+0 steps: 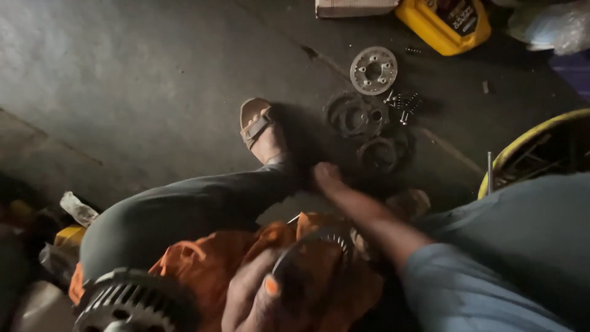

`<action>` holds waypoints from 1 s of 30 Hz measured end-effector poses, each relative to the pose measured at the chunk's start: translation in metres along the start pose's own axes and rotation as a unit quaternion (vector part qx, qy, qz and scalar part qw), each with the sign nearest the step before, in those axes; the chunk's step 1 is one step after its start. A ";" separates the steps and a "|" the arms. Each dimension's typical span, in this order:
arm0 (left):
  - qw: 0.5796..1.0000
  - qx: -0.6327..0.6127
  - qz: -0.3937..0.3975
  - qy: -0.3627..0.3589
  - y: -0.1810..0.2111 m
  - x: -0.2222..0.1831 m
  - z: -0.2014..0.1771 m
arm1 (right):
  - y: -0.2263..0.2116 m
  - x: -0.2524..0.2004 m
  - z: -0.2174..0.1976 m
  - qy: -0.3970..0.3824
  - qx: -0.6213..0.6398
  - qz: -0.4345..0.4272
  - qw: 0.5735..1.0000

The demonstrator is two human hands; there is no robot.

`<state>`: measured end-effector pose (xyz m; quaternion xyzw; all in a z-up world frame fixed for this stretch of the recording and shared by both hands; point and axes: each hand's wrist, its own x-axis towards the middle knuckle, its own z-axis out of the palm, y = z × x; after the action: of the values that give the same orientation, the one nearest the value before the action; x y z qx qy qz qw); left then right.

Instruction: Assembling the clutch plates and hub for a motorcycle clutch assembly.

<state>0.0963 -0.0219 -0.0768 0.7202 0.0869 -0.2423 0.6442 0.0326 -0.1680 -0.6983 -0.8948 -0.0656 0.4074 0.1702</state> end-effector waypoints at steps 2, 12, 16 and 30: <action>1.000 -0.024 0.005 0.014 0.008 -0.001 0.005 | -0.022 -0.038 -0.090 -0.018 0.008 -0.018 1.000; 0.879 -0.472 0.069 0.001 0.017 -0.022 0.009 | -0.044 -0.150 -0.389 0.115 0.341 -0.136 0.923; 0.924 -0.364 0.112 0.032 0.025 -0.063 0.007 | -0.107 -0.354 -0.485 0.038 0.504 -0.120 0.854; 0.779 0.471 0.378 0.169 0.052 -0.173 -0.004 | -0.100 -0.447 -0.330 0.138 0.361 -0.168 0.907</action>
<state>-0.0300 0.0062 0.0490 0.9382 -0.2101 0.1357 0.2392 -0.0120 -0.2716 -0.1454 -0.7953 -0.0398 0.2410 0.5548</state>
